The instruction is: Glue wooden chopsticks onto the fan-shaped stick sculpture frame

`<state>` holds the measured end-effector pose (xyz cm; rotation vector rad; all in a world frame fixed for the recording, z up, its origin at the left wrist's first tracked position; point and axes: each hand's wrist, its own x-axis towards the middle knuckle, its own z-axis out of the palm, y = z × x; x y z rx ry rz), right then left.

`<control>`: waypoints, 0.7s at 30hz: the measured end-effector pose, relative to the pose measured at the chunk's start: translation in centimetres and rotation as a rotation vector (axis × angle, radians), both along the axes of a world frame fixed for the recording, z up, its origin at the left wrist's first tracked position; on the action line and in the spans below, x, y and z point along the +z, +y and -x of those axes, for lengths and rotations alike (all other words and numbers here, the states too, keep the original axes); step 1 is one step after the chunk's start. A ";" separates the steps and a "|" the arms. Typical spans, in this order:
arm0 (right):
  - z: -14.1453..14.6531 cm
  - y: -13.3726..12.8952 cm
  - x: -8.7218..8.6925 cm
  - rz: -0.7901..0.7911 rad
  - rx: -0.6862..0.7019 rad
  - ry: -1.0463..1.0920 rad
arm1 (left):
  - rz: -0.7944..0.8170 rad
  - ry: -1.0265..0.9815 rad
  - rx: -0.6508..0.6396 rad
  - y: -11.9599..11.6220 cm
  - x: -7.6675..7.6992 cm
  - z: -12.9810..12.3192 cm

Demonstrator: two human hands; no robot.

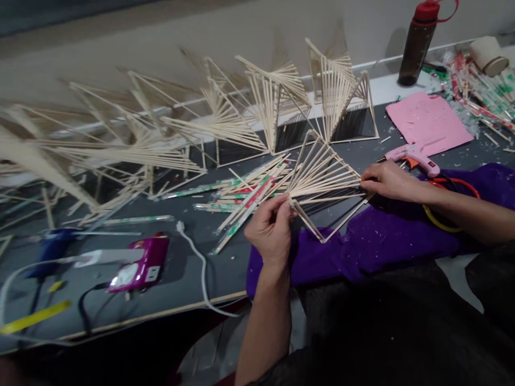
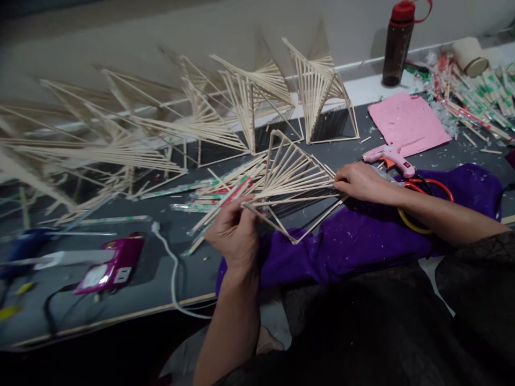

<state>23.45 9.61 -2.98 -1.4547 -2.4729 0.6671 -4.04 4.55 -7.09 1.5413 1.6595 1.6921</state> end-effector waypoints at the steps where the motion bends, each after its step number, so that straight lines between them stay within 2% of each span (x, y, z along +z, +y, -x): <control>1: 0.0 0.0 -0.1 0.000 -0.004 0.010 | 0.001 0.010 0.006 0.0 -0.1 0.0; 15: -0.2 -0.1 -0.7 -0.045 0.008 0.016 | 0.029 -0.098 0.041 -0.6 -0.7 0.4; 21: -0.4 -0.3 -1.1 -0.041 0.034 0.002 | -0.003 0.102 -0.013 -0.6 -0.5 0.9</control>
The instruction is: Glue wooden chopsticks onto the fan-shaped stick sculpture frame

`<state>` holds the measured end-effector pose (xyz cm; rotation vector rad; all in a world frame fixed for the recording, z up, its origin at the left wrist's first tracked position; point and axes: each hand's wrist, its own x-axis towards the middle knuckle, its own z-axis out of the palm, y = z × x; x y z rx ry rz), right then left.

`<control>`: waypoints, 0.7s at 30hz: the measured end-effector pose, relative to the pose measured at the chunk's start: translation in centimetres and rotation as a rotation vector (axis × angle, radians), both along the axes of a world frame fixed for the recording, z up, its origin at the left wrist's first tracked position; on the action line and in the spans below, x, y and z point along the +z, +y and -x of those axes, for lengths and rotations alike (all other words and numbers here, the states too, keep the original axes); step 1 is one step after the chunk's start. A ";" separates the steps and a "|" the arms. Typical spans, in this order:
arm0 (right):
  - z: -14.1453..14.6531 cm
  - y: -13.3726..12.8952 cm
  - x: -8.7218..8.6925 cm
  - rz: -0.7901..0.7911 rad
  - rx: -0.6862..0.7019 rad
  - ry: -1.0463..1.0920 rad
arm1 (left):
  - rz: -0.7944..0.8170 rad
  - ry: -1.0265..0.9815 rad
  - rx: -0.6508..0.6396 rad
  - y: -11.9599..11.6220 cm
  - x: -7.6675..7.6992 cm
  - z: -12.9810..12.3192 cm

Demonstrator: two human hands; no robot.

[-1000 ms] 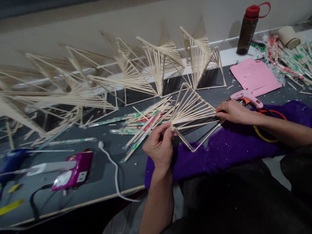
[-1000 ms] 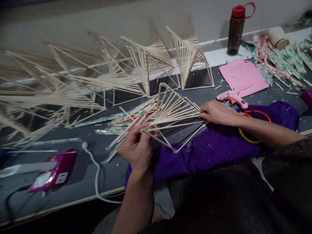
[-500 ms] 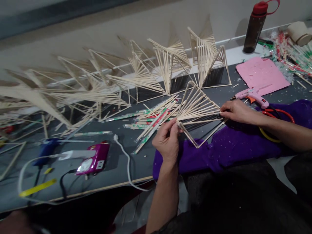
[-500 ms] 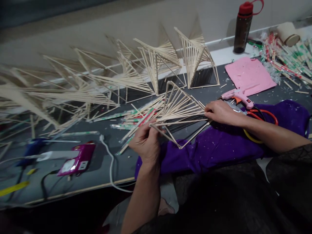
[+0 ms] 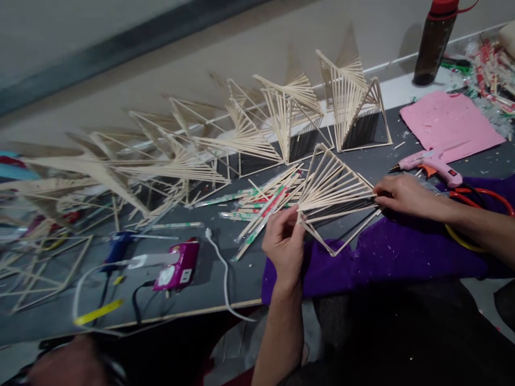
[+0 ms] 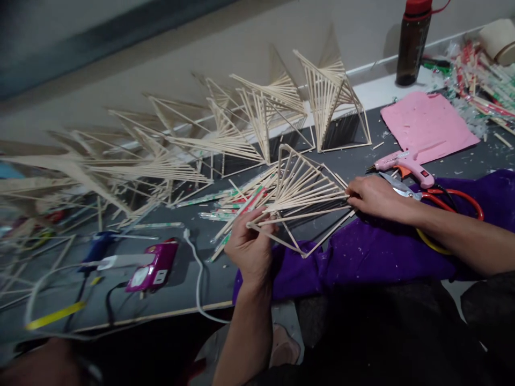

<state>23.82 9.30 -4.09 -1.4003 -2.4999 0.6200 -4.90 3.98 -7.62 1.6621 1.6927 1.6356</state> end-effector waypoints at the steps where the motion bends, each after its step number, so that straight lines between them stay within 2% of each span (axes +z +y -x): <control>1: 0.0 -0.1 -0.1 0.002 0.005 0.003 | -0.024 0.035 0.008 0.0 0.2 0.0; 5: -0.2 -0.7 -0.4 -0.037 0.020 0.025 | -0.145 0.119 0.049 -0.2 0.9 -0.2; 9: -0.4 -1.4 -0.6 -0.144 0.062 0.100 | -0.212 0.147 0.028 -0.7 0.8 0.1; 12: -0.5 -1.7 -0.7 -0.201 0.093 0.165 | -0.211 0.159 0.028 -1.0 0.2 0.7; 15: -0.5 -1.7 -0.9 -0.226 0.111 0.202 | -0.181 0.210 0.083 -1.3 -0.2 1.2; 21: -0.2 -1.6 -0.9 -0.179 0.089 0.235 | -0.112 0.258 0.115 -1.4 -0.1 1.2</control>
